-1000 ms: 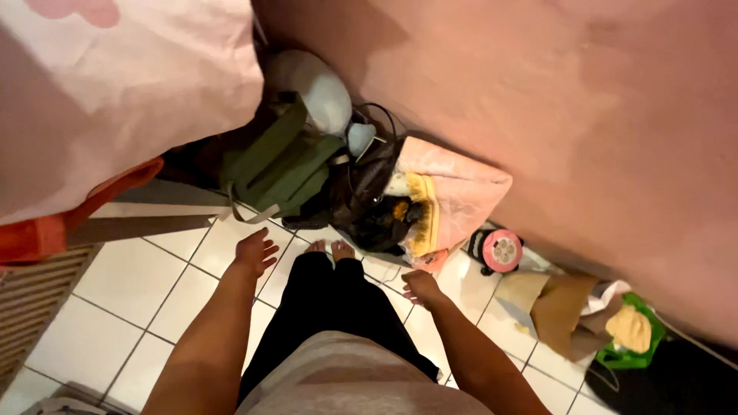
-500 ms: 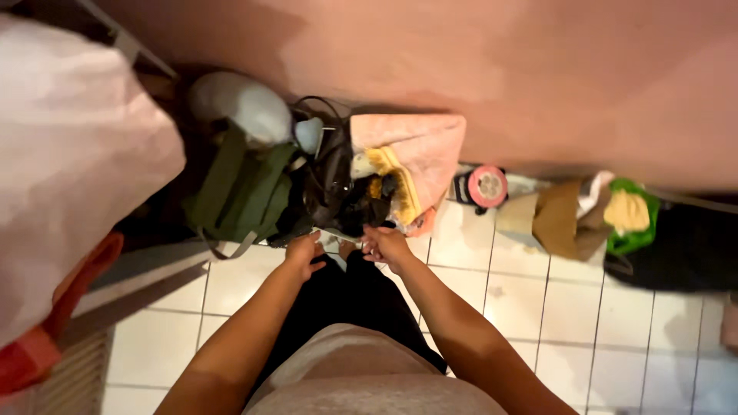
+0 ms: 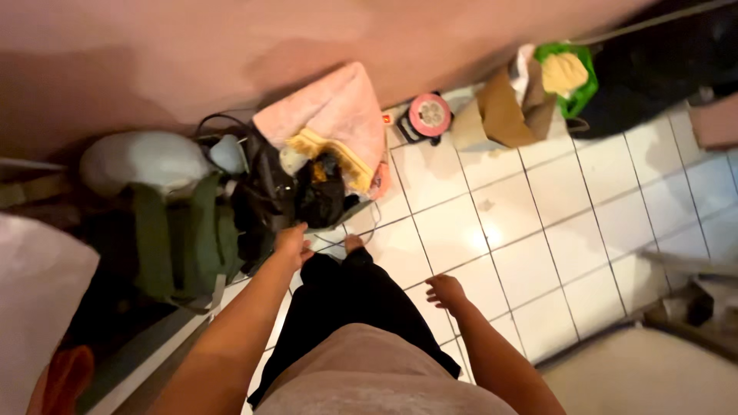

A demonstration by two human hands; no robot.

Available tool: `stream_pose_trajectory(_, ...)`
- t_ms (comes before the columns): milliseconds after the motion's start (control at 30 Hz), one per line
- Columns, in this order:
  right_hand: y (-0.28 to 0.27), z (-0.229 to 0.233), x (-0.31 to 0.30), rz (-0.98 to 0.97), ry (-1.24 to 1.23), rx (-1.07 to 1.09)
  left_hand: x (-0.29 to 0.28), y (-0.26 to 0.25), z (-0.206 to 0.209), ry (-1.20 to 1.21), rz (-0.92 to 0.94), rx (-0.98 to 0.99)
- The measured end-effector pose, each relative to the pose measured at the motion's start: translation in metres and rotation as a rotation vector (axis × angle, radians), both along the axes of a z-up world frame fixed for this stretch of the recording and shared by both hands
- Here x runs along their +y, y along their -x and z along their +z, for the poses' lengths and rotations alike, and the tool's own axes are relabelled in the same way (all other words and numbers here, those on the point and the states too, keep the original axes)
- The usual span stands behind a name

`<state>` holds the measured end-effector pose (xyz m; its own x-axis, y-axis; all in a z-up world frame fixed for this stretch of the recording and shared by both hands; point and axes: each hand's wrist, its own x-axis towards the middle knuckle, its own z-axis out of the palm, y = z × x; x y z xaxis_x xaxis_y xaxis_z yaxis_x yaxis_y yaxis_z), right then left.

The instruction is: The person sweeps the floor with a broom, picks up a cardboard box containing trash, and opens a cabinet drawer.

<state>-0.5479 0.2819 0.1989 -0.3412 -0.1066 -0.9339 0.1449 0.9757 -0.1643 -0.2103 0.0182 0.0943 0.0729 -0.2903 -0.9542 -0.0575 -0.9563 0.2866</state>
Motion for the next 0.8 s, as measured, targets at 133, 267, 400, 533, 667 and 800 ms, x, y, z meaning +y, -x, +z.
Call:
stream_pose_trajectory(133, 0.005, 0.005, 0.038, 0.095, -0.079, -0.023, -0.004, 0.009, 0.009, 0.075, -0.028, 0.066)
stream_pose_trajectory(267, 0.005, -0.011, 0.035, 0.227, -0.004, -0.077, -0.002, 0.011, 0.031, 0.056, 0.039, 0.063)
stream_pose_trajectory(400, 0.015, -0.016, 0.003, -0.030, 0.322, -0.135, 0.008, 0.039, 0.049, 0.055, 0.000, -0.052)
stream_pose_trajectory(533, 0.035, 0.025, -0.030, -0.299, 0.459, -0.329, 0.032, 0.112, 0.067, 0.034, 0.060, -0.043)
stream_pose_trajectory(667, 0.066, 0.077, -0.020, -0.371, 0.547, -0.334, 0.079, 0.205, 0.110, 0.037, -0.043, 0.028)
stream_pose_trajectory(800, 0.117, 0.108, 0.024, -0.504, 0.563, -0.410, 0.112, 0.290, 0.152, 0.023, -0.152, 0.069)
